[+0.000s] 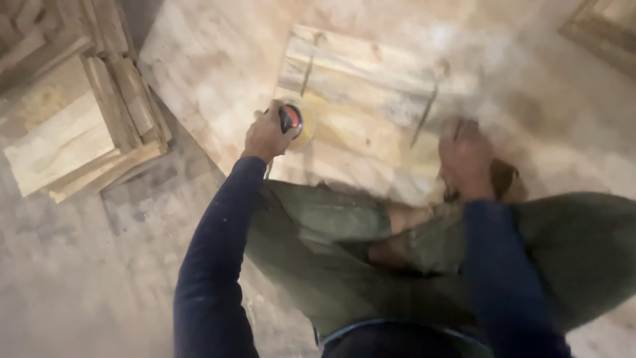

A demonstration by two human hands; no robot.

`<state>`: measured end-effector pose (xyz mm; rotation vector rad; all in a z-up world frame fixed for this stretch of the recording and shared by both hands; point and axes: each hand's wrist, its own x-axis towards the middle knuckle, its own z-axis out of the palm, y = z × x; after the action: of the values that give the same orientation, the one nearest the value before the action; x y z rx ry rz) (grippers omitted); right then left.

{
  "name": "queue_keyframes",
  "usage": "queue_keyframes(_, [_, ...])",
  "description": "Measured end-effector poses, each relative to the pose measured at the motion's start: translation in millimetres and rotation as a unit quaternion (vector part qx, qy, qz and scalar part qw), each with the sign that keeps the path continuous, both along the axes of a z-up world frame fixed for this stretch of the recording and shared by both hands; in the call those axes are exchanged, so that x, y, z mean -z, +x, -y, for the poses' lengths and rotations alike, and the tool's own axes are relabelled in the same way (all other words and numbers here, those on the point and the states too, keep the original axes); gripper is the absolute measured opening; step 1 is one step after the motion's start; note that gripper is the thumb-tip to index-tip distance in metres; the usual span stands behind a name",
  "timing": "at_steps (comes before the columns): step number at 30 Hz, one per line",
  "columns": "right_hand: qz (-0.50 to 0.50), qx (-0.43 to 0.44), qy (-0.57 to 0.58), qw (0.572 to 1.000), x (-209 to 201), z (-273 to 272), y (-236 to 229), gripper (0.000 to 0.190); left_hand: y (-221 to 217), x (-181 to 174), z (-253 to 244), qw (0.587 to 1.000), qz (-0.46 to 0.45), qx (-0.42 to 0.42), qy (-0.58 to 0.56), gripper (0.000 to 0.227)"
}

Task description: The person sits on the floor of a woodworking shop and sands wooden boards with a power orbital sander, working over the flat surfaces and edges of each board. They set sanded boards onto a stack beside them and pick up new boards to continue sanding.

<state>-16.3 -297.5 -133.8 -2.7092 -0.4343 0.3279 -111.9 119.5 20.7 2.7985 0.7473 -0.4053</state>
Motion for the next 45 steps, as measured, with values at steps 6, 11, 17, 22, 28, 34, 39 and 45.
queue_keyframes(6, [0.368,-0.122,0.082,0.918,61.4,15.1,29.3,0.01,19.5,-0.2,79.3,0.985,0.065,0.156,-0.041,0.062])
queue_keyframes(11, [0.08,0.284,0.323,0.899,-83.4,-2.3,43.6,0.037,46.7,-0.8,188.5,0.955,0.078,0.265,-0.113,0.04])
queue_keyframes(17, [0.083,0.362,0.419,0.828,-129.7,1.2,44.1,0.044,113.4,32.9,261.8,0.937,0.158,0.308,-0.056,0.044])
queue_keyframes(22, [0.078,0.375,0.422,0.822,-106.1,0.9,45.9,0.044,202.5,40.8,243.4,0.962,0.118,0.245,-0.019,0.052])
queue_keyframes(28, [0.023,0.389,0.491,0.779,-115.7,-8.4,43.7,0.041,189.4,24.0,222.7,0.971,0.127,0.188,-0.078,0.053])
queue_keyframes(34, [-0.02,0.37,0.532,0.761,-118.4,-17.3,44.3,0.039,95.3,12.9,196.6,0.956,0.135,0.246,-0.087,0.046])
queue_keyframes(39, [-0.019,0.357,0.528,0.77,-123.1,-22.6,40.5,0.04,105.0,9.1,134.2,0.98,0.081,0.179,-0.027,0.057])
queue_keyframes(45, [-0.003,0.35,0.532,0.771,-120.1,-24.9,36.5,0.04,165.0,62.5,107.8,0.979,0.175,0.099,0.024,0.057])
